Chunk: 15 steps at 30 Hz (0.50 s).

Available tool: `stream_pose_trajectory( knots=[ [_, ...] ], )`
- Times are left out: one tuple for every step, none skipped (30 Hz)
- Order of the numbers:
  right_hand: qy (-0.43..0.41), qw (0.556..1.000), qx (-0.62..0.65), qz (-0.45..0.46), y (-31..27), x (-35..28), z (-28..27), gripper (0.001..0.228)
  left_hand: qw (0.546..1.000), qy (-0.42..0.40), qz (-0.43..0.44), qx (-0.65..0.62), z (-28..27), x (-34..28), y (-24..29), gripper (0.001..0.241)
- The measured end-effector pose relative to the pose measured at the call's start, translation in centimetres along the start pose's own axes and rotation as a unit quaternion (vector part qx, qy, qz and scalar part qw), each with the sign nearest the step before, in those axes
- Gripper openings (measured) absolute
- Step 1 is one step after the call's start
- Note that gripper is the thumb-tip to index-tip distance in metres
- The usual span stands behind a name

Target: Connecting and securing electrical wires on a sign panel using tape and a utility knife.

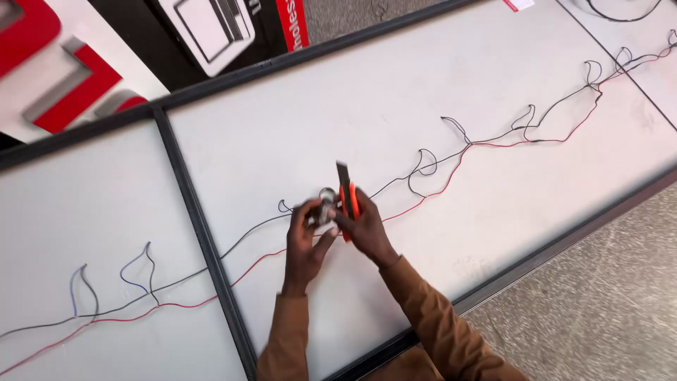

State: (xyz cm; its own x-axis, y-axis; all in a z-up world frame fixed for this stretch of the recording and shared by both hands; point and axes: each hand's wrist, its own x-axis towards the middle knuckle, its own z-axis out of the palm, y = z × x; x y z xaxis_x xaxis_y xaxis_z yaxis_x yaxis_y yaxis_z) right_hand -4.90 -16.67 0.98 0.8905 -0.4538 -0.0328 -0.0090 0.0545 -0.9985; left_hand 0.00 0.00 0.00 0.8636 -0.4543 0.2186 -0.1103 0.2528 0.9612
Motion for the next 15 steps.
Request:
stream_pose_trajectory(
  knots=[
    [0.001,1.000,0.004,-0.012,0.6,-1.7,0.1,0.038,1.000,-0.004,0.011,0.004,0.1,-1.4,-0.1,0.066],
    [0.012,1.000,-0.005,-0.008,1.3,-3.4,0.1,0.037,0.999,0.024,-0.024,0.009,0.2,-2.8,-0.3,0.053],
    [0.020,1.000,-0.015,-0.001,2.0,-5.3,-0.3,0.036,0.996,0.057,-0.061,0.012,0.7,-4.6,-0.6,0.040],
    [0.018,1.000,-0.013,-0.010,1.7,-6.3,-1.3,0.036,0.997,0.057,-0.052,0.013,1.7,-5.6,-1.0,0.040],
    [0.000,0.997,-0.068,-0.029,1.5,-7.8,-2.3,0.027,0.991,0.097,-0.092,-0.014,2.6,-7.0,-1.4,0.043],
    [-0.016,0.991,-0.123,-0.048,1.3,-9.4,-3.4,0.020,0.981,0.136,-0.132,-0.041,3.6,-8.4,-1.8,0.046],
    [-0.012,0.991,-0.119,-0.063,0.5,-10.3,-4.7,0.020,0.984,0.130,-0.118,-0.039,4.6,-9.5,-1.8,0.046],
    [-0.051,0.992,-0.110,-0.022,-0.3,-11.2,-6.2,0.022,0.977,0.135,-0.154,-0.057,5.5,-10.6,-2.0,0.067],
    [-0.087,0.991,-0.101,0.024,-0.9,-12.7,-7.7,0.025,0.968,0.137,-0.197,-0.074,6.5,-12.2,-2.1,0.089],
    [-0.081,0.992,-0.098,0.015,-0.3,-13.2,-9.0,0.025,0.971,0.129,-0.189,-0.071,7.3,-12.9,-2.5,0.089],
    [-0.105,0.991,-0.069,0.035,0.5,-14.0,-10.6,0.018,0.984,0.087,-0.153,-0.023,8.3,-14.1,-3.0,0.081],
    [-0.129,0.989,-0.040,0.055,1.3,-14.6,-12.1,0.015,0.992,0.045,-0.115,0.026,9.2,-15.0,-3.6,0.073],
    [-0.131,0.989,-0.044,0.049,1.9,-15.3,-13.5,0.015,0.993,0.046,-0.108,0.023,10.5,-16.0,-4.3,0.073],
    [-0.122,0.989,-0.051,0.059,2.5,-15.8,-14.7,0.013,0.993,0.039,-0.108,-0.001,11.7,-16.8,-5.0,0.070],
    [-0.113,0.989,-0.055,0.073,3.3,-16.9,-15.5,0.013,0.993,0.031,-0.113,-0.023,12.4,-18.1,-5.6,0.067]
  ],
)
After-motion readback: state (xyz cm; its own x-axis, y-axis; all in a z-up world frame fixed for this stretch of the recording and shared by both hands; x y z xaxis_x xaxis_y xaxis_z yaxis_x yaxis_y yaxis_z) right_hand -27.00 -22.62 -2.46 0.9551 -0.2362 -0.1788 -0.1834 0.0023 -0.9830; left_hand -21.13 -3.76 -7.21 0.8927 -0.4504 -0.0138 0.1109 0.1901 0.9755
